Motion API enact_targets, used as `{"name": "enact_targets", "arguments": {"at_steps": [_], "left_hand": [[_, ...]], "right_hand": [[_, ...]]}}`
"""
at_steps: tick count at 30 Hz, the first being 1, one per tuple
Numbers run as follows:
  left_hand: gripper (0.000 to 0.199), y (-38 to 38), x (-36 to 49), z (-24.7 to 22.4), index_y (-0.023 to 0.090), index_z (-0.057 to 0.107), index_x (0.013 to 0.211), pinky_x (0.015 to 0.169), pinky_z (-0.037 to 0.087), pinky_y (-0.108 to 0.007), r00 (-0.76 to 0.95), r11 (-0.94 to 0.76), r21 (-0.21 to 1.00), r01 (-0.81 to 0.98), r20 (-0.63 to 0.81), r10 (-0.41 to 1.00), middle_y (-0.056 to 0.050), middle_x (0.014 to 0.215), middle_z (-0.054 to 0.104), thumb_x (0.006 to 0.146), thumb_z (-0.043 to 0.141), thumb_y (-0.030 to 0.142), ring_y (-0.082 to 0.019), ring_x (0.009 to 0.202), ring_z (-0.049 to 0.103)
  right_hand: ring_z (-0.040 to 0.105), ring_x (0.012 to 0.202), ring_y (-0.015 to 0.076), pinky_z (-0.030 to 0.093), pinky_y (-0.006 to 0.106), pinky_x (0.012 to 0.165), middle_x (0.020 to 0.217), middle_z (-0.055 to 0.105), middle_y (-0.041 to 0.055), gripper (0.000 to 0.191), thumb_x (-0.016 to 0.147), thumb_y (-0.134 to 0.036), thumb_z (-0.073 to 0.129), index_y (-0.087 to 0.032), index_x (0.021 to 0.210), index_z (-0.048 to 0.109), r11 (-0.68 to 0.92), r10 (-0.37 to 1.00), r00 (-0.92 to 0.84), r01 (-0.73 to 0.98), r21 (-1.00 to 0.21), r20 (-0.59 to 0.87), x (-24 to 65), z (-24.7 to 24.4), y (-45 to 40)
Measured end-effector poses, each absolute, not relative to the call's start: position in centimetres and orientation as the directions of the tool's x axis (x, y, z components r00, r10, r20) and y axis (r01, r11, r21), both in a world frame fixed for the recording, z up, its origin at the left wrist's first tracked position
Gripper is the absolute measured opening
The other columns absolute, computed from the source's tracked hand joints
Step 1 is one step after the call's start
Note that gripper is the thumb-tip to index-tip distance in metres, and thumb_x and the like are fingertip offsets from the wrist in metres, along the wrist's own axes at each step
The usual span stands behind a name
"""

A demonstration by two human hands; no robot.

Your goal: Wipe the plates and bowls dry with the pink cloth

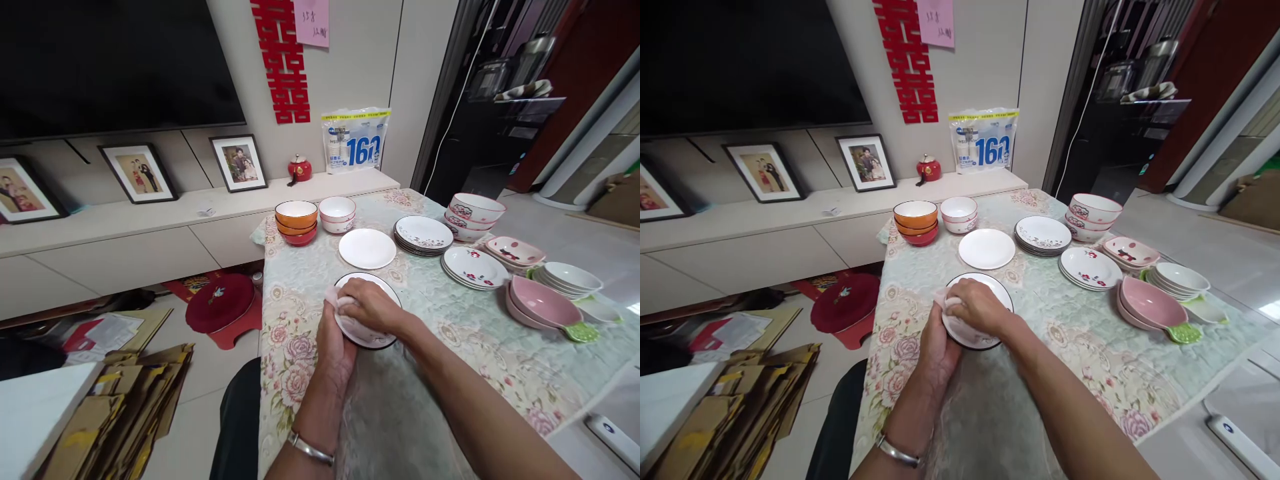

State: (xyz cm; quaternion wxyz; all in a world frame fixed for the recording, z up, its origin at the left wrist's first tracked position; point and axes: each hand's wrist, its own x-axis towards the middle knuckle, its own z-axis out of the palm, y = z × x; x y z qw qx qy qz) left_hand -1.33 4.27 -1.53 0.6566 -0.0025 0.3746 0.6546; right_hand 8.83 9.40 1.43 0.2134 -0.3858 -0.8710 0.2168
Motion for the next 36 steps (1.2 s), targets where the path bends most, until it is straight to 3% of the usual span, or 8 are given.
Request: {"name": "enact_targets", "arguments": {"at_steps": [3,9,14,17,24,28,31,36], "left_hand": [[0.034,4.3,-1.2,-1.6,0.009,0.07,0.098,0.075,0.056,-0.032,-0.118,0.161,0.479,-0.863,-0.501,0.858,-0.012,0.09,0.075,0.09,0.054,0.038,-0.021,0.079,0.071],[0.033,4.2,-0.4,-1.6,0.014,0.067,0.112,0.079,0.055,-0.031,-0.177,0.109,0.548,-0.829,-0.442,0.879,-0.011,0.106,0.074,0.091,0.054,0.036,-0.021,0.092,0.071],[0.028,4.2,-1.0,-1.4,0.013,0.069,0.101,0.074,0.055,-0.031,-0.13,0.134,0.474,-0.87,-0.485,0.865,-0.008,0.088,0.074,0.086,0.058,0.034,-0.02,0.078,0.07],[0.028,4.3,-1.1,-1.3,0.011,0.07,0.097,0.076,0.055,-0.032,-0.113,0.137,0.448,-0.884,-0.488,0.865,-0.009,0.088,0.074,0.086,0.058,0.033,-0.021,0.079,0.07],[0.031,4.1,-0.5,-1.3,0.015,0.069,0.108,0.085,0.054,-0.033,-0.158,0.091,0.503,-0.86,-0.431,0.888,-0.009,0.105,0.075,0.087,0.058,0.034,-0.022,0.096,0.07],[0.03,4.2,-0.9,-1.2,0.014,0.071,0.101,0.08,0.055,-0.032,-0.081,0.136,0.443,-0.886,-0.437,0.896,-0.008,0.092,0.075,0.082,0.062,0.036,-0.022,0.087,0.071],[0.031,4.3,-1.1,-1.1,0.011,0.071,0.095,0.079,0.055,-0.033,-0.053,0.157,0.429,-0.889,-0.439,0.897,-0.009,0.086,0.074,0.082,0.06,0.038,-0.022,0.082,0.07],[0.037,4.2,-0.7,-1.5,0.013,0.068,0.11,0.086,0.053,-0.034,-0.151,0.09,0.503,-0.86,-0.418,0.896,-0.012,0.105,0.074,0.084,0.061,0.039,-0.025,0.1,0.069]], "right_hand": [[0.061,0.087,0.0168,0.042,0.025,0.077,0.094,0.069,0.0019,0.013,0.081,-0.019,0.066,-0.021,0.092,0.073,0.607,0.681,-0.725,0.483,-0.631,0.1,11.4,1.7,9.8],[0.061,0.093,0.0231,0.041,0.031,0.08,0.101,0.069,0.0111,0.021,0.088,-0.026,0.059,-0.015,0.102,0.071,0.317,0.948,-0.252,0.81,-0.494,0.195,11.0,1.1,10.3],[0.059,0.089,0.0188,0.041,0.027,0.079,0.093,0.067,0.005,0.015,0.084,-0.019,0.063,-0.019,0.096,0.072,0.603,0.769,-0.605,0.579,-0.549,0.206,9.3,1.5,9.4],[0.061,0.086,0.0165,0.042,0.025,0.076,0.092,0.067,0.001,0.014,0.081,-0.018,0.065,-0.022,0.091,0.073,0.623,0.655,-0.747,0.449,-0.641,0.114,11.2,1.7,9.5],[0.06,0.093,0.0232,0.042,0.032,0.081,0.1,0.069,0.011,0.021,0.088,-0.024,0.058,-0.015,0.101,0.071,0.33,0.944,-0.275,0.799,-0.502,0.183,11.0,1.0,10.0],[0.058,0.092,0.0199,0.042,0.029,0.082,0.096,0.067,0.0064,0.017,0.085,-0.019,0.061,-0.019,0.099,0.071,0.586,0.799,-0.545,0.608,-0.536,0.254,9.4,1.0,9.1],[0.059,0.088,0.0175,0.042,0.026,0.079,0.092,0.066,0.0021,0.015,0.081,-0.017,0.064,-0.022,0.092,0.072,0.651,0.661,-0.733,0.452,-0.609,0.162,10.8,1.3,9.0],[0.061,0.087,0.0194,0.042,0.028,0.078,0.094,0.069,0.0037,0.013,0.083,-0.02,0.062,-0.02,0.092,0.071,0.45,0.865,-0.492,0.674,-0.586,0.098,12.9,1.4,9.8]]}}
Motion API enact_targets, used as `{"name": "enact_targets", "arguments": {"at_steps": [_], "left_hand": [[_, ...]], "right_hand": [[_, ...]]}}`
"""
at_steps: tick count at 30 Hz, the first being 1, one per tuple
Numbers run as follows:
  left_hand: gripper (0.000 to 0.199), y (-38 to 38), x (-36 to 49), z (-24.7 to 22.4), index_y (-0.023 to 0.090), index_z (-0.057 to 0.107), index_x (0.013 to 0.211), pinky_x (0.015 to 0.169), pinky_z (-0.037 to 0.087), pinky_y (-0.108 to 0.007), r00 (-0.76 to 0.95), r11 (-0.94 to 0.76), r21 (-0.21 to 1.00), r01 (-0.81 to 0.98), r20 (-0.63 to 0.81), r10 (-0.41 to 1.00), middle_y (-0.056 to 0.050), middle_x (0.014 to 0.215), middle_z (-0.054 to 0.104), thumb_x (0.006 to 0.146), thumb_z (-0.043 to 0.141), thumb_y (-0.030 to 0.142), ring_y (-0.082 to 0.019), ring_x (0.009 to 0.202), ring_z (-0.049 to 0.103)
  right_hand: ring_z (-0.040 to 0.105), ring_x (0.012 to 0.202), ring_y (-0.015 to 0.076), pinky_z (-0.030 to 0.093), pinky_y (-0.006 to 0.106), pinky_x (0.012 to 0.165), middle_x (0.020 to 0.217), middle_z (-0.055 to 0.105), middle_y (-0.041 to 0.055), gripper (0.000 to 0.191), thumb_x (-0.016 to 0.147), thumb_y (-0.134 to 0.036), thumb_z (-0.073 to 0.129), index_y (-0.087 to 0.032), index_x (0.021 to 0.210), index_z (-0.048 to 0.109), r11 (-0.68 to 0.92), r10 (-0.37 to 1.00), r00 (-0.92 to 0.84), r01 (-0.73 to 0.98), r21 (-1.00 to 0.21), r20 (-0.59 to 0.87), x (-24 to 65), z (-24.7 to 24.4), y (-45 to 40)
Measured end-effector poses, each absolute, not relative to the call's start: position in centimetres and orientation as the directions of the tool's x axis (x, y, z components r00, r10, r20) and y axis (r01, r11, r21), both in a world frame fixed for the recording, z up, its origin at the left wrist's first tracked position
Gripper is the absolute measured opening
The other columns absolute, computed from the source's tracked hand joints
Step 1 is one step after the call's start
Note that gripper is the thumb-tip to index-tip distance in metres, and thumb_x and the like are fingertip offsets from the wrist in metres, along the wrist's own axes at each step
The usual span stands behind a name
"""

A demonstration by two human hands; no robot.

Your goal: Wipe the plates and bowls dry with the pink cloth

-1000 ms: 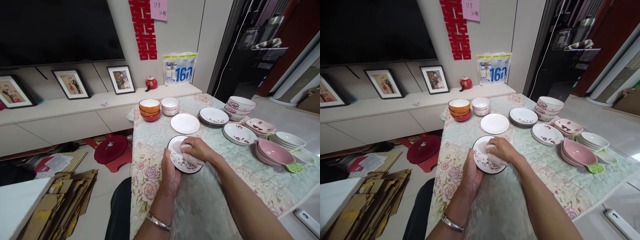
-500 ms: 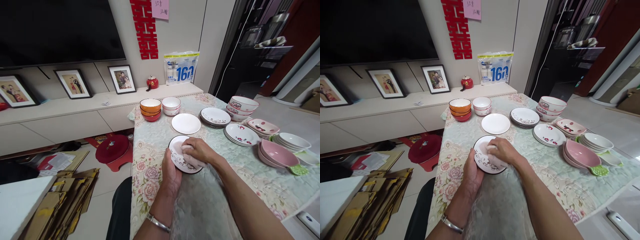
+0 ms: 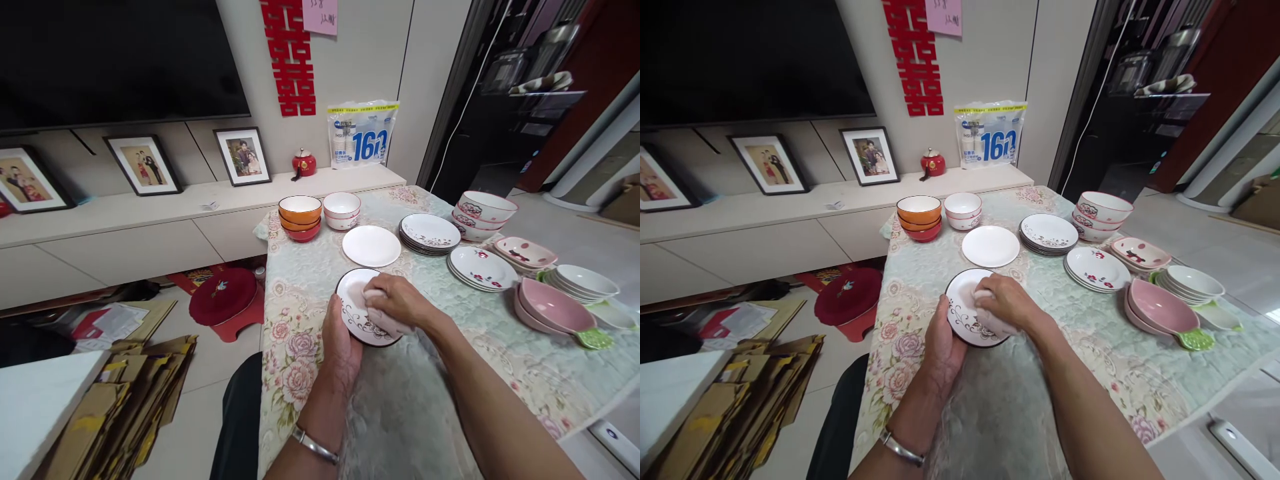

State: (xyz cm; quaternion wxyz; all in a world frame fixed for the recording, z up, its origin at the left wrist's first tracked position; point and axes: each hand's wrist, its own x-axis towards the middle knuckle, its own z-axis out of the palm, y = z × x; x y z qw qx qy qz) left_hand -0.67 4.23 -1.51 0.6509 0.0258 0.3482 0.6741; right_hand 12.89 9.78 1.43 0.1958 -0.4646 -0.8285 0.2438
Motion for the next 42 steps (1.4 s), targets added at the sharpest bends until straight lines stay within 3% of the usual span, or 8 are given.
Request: {"name": "enact_targets", "arguments": {"at_steps": [3,8,12,17,21,27,34,42], "left_hand": [[0.037,4.0,-0.5,-1.6,0.015,0.067,0.114,0.092,0.052,-0.035,-0.131,0.08,0.497,-0.864,-0.375,0.917,-0.012,0.111,0.073,0.087,0.06,0.038,-0.025,0.109,0.067],[0.041,3.7,-0.6,-1.4,0.016,0.067,0.117,0.09,0.053,-0.035,-0.078,0.101,0.444,-0.89,-0.366,0.927,-0.011,0.111,0.073,0.084,0.064,0.039,-0.024,0.104,0.069],[0.042,4.0,-0.7,-1.4,0.016,0.065,0.122,0.095,0.051,-0.036,-0.149,0.04,0.451,-0.891,-0.375,0.915,-0.012,0.119,0.071,0.084,0.061,0.034,-0.025,0.11,0.067],[0.044,4.5,-1.9,-1.0,0.014,0.065,0.125,0.098,0.05,-0.041,-0.176,0.022,0.398,-0.917,-0.453,0.874,-0.014,0.12,0.071,0.091,0.052,0.037,-0.028,0.112,0.066],[0.049,4.4,-2.4,-0.4,0.012,0.063,0.128,0.1,0.049,-0.046,-0.146,0.037,0.355,-0.934,-0.476,0.867,-0.017,0.12,0.071,0.093,0.047,0.043,-0.031,0.113,0.065],[0.044,4.3,-2.2,0.1,0.01,0.066,0.123,0.1,0.049,-0.046,-0.04,0.126,0.372,-0.92,-0.408,0.912,-0.016,0.112,0.074,0.089,0.052,0.035,-0.032,0.112,0.066],[0.046,4.1,-2.7,-0.6,0.005,0.068,0.111,0.092,0.053,-0.048,0.09,0.295,0.603,-0.741,-0.346,0.934,-0.017,0.094,0.077,0.067,0.077,0.018,-0.035,0.099,0.071],[0.052,3.8,-1.9,-1.4,0.008,0.063,0.115,0.085,0.057,-0.047,-0.155,0.136,0.632,-0.763,-0.383,0.911,-0.016,0.093,0.077,0.069,0.079,0.026,-0.033,0.09,0.073]], "right_hand": [[0.059,0.092,0.0225,0.042,0.031,0.08,0.097,0.067,0.0088,0.016,0.088,-0.023,0.059,-0.017,0.097,0.07,0.411,0.912,-0.34,0.764,-0.497,0.231,11.4,0.7,9.7],[0.055,0.098,0.023,0.042,0.034,0.087,0.101,0.065,0.008,0.019,0.09,-0.025,0.06,-0.019,0.106,0.068,0.65,0.76,-0.521,0.61,-0.453,0.389,9.6,-0.2,9.6],[0.051,0.1,0.0282,0.04,0.041,0.09,0.101,0.064,0.0119,0.018,0.09,-0.028,0.059,-0.019,0.099,0.071,0.464,0.848,-0.276,0.798,-0.384,0.452,11.6,0.1,10.6],[0.059,0.092,0.0248,0.045,0.037,0.083,0.098,0.067,0.0093,0.023,0.083,-0.032,0.061,-0.017,0.099,0.068,0.243,0.942,-0.007,0.707,-0.664,0.337,13.0,0.1,11.2],[0.064,0.092,0.0244,0.047,0.036,0.081,0.104,0.072,0.0076,0.04,0.079,-0.039,0.063,-0.018,0.113,0.066,0.146,0.986,-0.005,0.518,-0.843,0.168,12.5,-0.5,11.2],[0.064,0.089,0.0243,0.047,0.035,0.079,0.096,0.074,0.0054,0.038,0.074,-0.038,0.064,-0.017,0.105,0.071,0.16,0.984,0.012,0.411,-0.898,0.18,13.4,-0.7,11.6],[0.064,0.091,0.0229,0.047,0.034,0.083,0.101,0.074,0.0035,0.037,0.071,-0.033,0.067,-0.02,0.105,0.074,0.286,0.958,-0.109,0.402,-0.87,0.265,14.2,0.6,11.2],[0.062,0.08,0.0202,0.047,0.031,0.073,0.088,0.072,0.0022,0.034,0.071,-0.036,0.068,-0.018,0.099,0.073,0.131,0.991,-0.073,0.284,-0.95,0.114,13.4,0.2,11.2]]}}
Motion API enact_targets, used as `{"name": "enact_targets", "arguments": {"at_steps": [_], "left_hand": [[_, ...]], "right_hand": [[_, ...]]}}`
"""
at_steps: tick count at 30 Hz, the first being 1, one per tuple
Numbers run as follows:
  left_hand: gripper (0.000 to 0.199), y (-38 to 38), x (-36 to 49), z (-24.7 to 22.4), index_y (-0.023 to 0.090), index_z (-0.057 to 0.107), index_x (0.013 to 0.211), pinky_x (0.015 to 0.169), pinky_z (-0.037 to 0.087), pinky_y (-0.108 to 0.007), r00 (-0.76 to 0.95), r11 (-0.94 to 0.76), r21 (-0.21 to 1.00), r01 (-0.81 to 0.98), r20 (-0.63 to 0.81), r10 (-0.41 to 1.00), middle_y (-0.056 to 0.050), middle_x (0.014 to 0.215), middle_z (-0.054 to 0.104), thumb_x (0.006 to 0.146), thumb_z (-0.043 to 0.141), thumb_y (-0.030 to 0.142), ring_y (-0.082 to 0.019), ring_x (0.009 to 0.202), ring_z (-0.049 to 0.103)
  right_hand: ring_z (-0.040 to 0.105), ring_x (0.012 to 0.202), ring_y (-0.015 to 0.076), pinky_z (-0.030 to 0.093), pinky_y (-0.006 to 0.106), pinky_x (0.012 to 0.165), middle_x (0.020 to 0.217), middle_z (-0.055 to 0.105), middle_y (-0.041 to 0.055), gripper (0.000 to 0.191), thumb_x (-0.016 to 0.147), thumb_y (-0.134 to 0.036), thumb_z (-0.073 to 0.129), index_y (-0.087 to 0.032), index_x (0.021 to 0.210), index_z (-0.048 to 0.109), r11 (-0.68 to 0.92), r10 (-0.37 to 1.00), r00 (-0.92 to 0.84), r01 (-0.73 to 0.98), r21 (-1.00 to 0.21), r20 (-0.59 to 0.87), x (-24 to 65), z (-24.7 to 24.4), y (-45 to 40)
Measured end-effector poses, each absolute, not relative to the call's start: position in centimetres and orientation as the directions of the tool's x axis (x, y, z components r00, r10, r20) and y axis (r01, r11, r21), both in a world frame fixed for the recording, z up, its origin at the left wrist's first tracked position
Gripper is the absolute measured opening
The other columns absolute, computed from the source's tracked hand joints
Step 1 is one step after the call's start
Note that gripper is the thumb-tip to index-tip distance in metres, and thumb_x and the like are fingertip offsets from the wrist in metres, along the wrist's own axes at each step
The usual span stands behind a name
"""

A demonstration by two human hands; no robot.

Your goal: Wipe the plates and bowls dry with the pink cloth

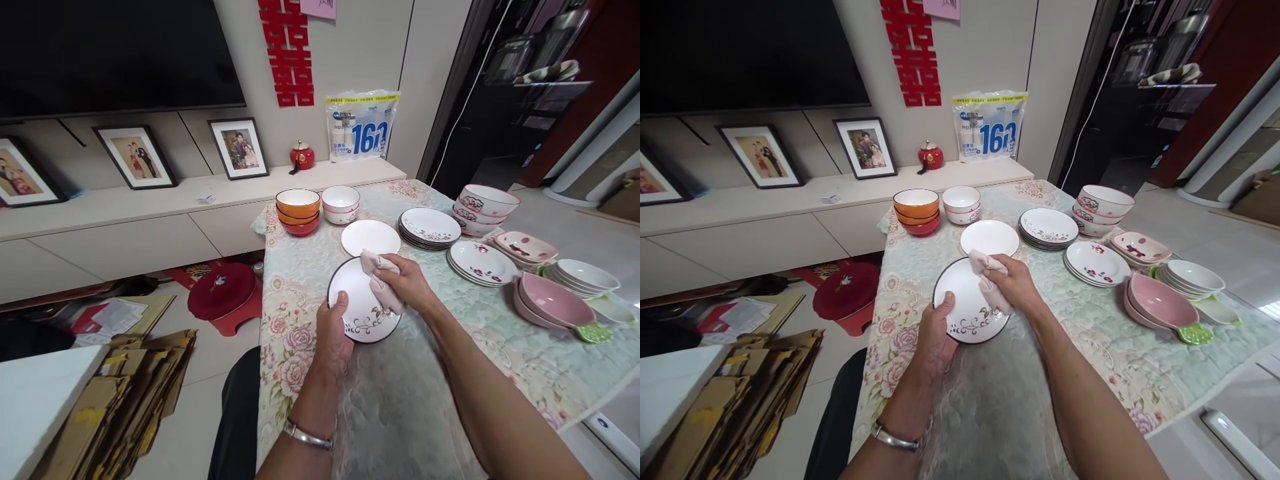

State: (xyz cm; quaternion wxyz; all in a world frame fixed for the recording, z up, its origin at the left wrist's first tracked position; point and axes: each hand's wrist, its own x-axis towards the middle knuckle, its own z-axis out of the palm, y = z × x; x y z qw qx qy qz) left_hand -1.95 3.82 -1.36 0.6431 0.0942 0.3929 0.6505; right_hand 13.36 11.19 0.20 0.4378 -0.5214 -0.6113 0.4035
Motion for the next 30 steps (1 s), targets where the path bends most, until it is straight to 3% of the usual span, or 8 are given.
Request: {"name": "enact_targets", "arguments": {"at_steps": [4,9,14,17,20,25,30], "left_hand": [[0.047,4.1,-2.1,-1.2,0.009,0.063,0.121,0.086,0.057,-0.046,-0.299,0.003,0.607,-0.794,-0.395,0.869,-0.017,0.1,0.076,0.078,0.071,0.026,-0.031,0.093,0.073],[0.04,4.2,-2.3,-0.9,0.009,0.065,0.119,0.089,0.057,-0.044,-0.316,-0.025,0.564,-0.825,-0.425,0.848,-0.017,0.103,0.076,0.083,0.066,0.025,-0.029,0.095,0.073],[0.049,4.3,-2.4,-0.8,0.009,0.065,0.119,0.092,0.055,-0.046,-0.187,0.068,0.564,-0.823,-0.382,0.905,-0.014,0.1,0.077,0.071,0.07,0.011,-0.03,0.094,0.072],[0.048,4.3,-2.6,-0.8,0.006,0.067,0.113,0.091,0.054,-0.047,-0.062,0.164,0.592,-0.789,-0.343,0.937,-0.015,0.094,0.077,0.066,0.074,0.014,-0.032,0.094,0.072],[0.05,4.2,-2.8,-0.9,0.005,0.068,0.108,0.09,0.055,-0.046,-0.026,0.212,0.639,-0.74,-0.343,0.939,-0.016,0.091,0.077,0.062,0.08,0.019,-0.034,0.093,0.072],[0.06,4.0,-2.4,-1.2,0.009,0.064,0.118,0.089,0.056,-0.046,-0.189,0.09,0.658,-0.747,-0.341,0.921,-0.016,0.101,0.076,0.064,0.083,0.027,-0.032,0.093,0.073],[0.052,4.1,-2.3,-1.3,0.011,0.063,0.123,0.09,0.056,-0.044,-0.287,0.003,0.63,-0.777,-0.358,0.889,-0.016,0.11,0.074,0.075,0.076,0.028,-0.03,0.095,0.073]], "right_hand": [[0.058,0.065,0.0184,0.046,0.03,0.059,0.073,0.067,0.001,0.031,0.066,-0.04,0.071,-0.017,0.086,0.068,-0.084,0.995,-0.036,0.099,-0.992,-0.088,11.7,-0.7,10.7],[0.058,0.061,0.018,0.047,0.031,0.058,0.07,0.066,0.0002,0.036,0.06,-0.04,0.076,-0.017,0.085,0.064,-0.255,0.966,-0.085,-0.179,-0.95,-0.243,9.7,-1.6,10.0],[0.055,0.064,0.0174,0.044,0.029,0.059,0.072,0.064,-0.0003,0.037,0.06,-0.038,0.075,-0.017,0.089,0.066,-0.132,0.99,0.04,-0.011,-0.991,-0.132,11.8,-1.0,10.8],[0.054,0.069,0.0163,0.042,0.027,0.061,0.077,0.064,-0.0008,0.034,0.063,-0.034,0.073,-0.018,0.092,0.069,0.002,1.0,-0.031,0.132,-0.991,-0.002,13.7,-0.2,11.3],[0.054,0.07,0.0156,0.041,0.026,0.062,0.078,0.063,-0.0015,0.032,0.065,-0.033,0.073,-0.018,0.093,0.07,0.07,0.992,-0.112,0.17,-0.983,0.051,14.4,0.3,11.3],[0.055,0.064,0.0158,0.044,0.028,0.06,0.074,0.064,-0.0016,0.037,0.062,-0.037,0.076,-0.018,0.091,0.067,-0.061,0.995,-0.083,0.002,-0.998,-0.06,12.9,0.1,10.9],[0.059,0.063,0.0185,0.048,0.031,0.061,0.074,0.067,0.0,0.041,0.06,-0.038,0.076,-0.018,0.094,0.065,-0.211,0.976,-0.087,-0.171,-0.962,-0.199,10.7,-0.1,10.0]]}}
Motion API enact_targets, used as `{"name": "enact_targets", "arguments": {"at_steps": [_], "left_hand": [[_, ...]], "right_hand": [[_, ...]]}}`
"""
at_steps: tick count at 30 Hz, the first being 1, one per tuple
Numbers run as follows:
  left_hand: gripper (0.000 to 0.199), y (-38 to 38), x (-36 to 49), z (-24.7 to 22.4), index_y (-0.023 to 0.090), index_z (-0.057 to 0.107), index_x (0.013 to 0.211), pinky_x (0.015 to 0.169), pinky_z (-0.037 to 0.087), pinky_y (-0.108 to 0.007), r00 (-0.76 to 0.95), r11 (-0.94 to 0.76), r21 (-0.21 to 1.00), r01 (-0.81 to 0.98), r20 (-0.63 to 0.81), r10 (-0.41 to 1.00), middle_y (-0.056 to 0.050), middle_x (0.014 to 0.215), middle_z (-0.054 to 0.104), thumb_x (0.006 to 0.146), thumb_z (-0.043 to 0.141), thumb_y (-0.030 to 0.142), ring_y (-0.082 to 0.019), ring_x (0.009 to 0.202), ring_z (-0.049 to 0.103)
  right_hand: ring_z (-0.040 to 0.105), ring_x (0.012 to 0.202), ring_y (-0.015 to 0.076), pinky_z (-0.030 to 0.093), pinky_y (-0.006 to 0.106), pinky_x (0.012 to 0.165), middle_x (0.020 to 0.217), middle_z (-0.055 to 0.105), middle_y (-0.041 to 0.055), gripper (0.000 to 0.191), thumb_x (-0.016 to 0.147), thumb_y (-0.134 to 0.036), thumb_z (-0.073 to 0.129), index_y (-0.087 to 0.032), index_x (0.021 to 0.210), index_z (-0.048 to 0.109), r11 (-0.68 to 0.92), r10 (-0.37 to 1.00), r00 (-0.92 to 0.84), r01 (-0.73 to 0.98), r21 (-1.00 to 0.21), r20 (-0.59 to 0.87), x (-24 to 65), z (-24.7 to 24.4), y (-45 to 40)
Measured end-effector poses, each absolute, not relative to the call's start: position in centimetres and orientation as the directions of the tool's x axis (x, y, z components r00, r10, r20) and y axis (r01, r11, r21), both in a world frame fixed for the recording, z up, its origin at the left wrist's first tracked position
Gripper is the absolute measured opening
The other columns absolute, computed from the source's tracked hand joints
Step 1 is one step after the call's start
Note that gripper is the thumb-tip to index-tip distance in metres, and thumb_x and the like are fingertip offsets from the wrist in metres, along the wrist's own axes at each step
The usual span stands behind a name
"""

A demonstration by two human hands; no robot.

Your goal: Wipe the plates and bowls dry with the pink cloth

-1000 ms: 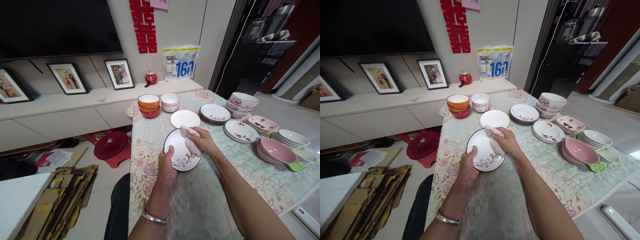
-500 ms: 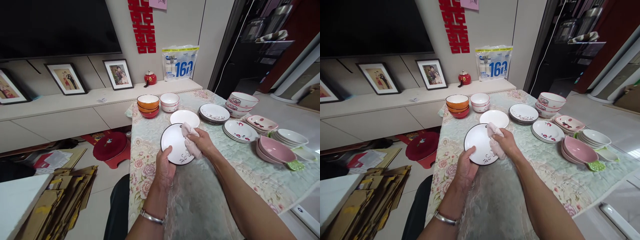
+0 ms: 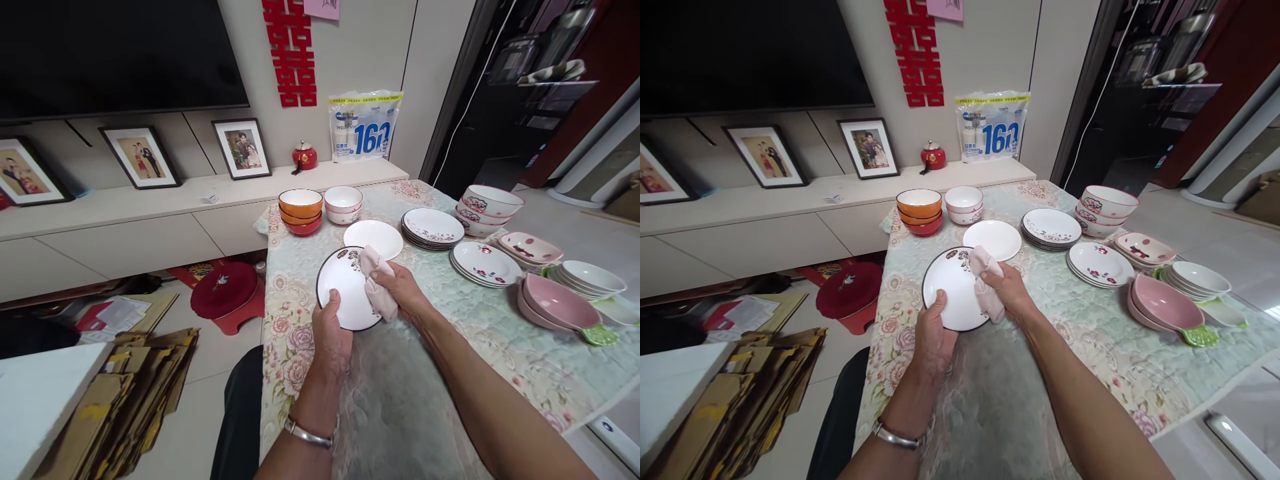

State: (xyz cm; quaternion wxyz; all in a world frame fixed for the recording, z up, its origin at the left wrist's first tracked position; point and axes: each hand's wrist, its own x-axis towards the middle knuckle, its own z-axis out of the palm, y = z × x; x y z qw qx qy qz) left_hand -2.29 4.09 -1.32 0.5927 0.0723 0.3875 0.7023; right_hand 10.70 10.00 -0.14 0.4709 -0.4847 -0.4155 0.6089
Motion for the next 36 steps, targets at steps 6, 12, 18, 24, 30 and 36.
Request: {"name": "enact_targets", "arguments": {"at_steps": [6,12,18,24,30,36], "left_hand": [[0.047,4.4,-2.4,-1.2,0.011,0.062,0.127,0.094,0.055,-0.043,-0.296,-0.032,0.566,-0.824,-0.38,0.876,-0.018,0.112,0.073,0.084,0.066,0.028,-0.03,0.104,0.07],[0.05,4.6,-2.5,-1.0,0.012,0.062,0.127,0.095,0.054,-0.042,-0.234,0.002,0.551,-0.834,-0.358,0.904,-0.015,0.114,0.073,0.078,0.069,0.019,-0.029,0.105,0.07],[0.05,4.3,-2.6,-0.7,0.008,0.069,0.113,0.089,0.055,-0.045,-0.029,0.192,0.613,-0.766,-0.333,0.943,-0.017,0.101,0.076,0.066,0.077,0.022,-0.033,0.097,0.072],[0.053,3.8,-2.3,-0.6,0.01,0.068,0.106,0.083,0.056,-0.044,-0.083,0.158,0.645,-0.748,-0.327,0.941,-0.015,0.091,0.077,0.059,0.085,0.028,-0.034,0.092,0.072],[0.053,4.1,-2.5,-1.0,0.014,0.065,0.117,0.084,0.056,-0.044,-0.29,-0.008,0.634,-0.773,-0.342,0.894,-0.012,0.097,0.076,0.068,0.079,0.028,-0.029,0.086,0.073],[0.044,4.4,-2.9,-1.1,0.014,0.063,0.122,0.087,0.056,-0.045,-0.391,-0.045,0.643,-0.765,-0.408,0.825,-0.014,0.105,0.075,0.08,0.069,0.024,-0.027,0.087,0.073]], "right_hand": [[0.062,0.07,0.0203,0.05,0.031,0.065,0.082,0.07,0.0018,0.044,0.058,-0.032,0.075,-0.017,0.098,0.064,-0.261,0.96,-0.153,-0.198,-0.945,-0.233,10.0,-0.1,9.2],[0.06,0.071,0.0195,0.047,0.03,0.064,0.082,0.069,0.002,0.047,0.057,-0.031,0.074,-0.016,0.1,0.066,-0.191,0.982,-0.022,-0.116,-0.975,-0.19,10.8,-0.3,9.9],[0.058,0.068,0.0176,0.043,0.028,0.063,0.079,0.068,-0.0008,0.04,0.063,-0.035,0.074,-0.019,0.1,0.07,-0.079,0.997,-0.004,0.069,-0.994,-0.079,13.6,0.6,10.7],[0.055,0.065,0.0158,0.04,0.027,0.06,0.076,0.066,-0.0015,0.04,0.062,-0.033,0.075,-0.019,0.099,0.07,-0.081,0.988,-0.126,0.061,-0.995,-0.088,13.6,0.6,10.7],[0.058,0.063,0.0181,0.042,0.028,0.058,0.072,0.067,0.0002,0.033,0.06,-0.03,0.069,-0.017,0.09,0.068,-0.24,0.962,-0.135,0.002,-0.971,-0.239,12.4,0.2,10.3],[0.06,0.074,0.0225,0.044,0.031,0.065,0.08,0.069,0.0038,0.023,0.065,-0.026,0.061,-0.017,0.084,0.069,-0.121,0.981,-0.101,0.336,-0.934,-0.163,13.3,0.3,10.5]]}}
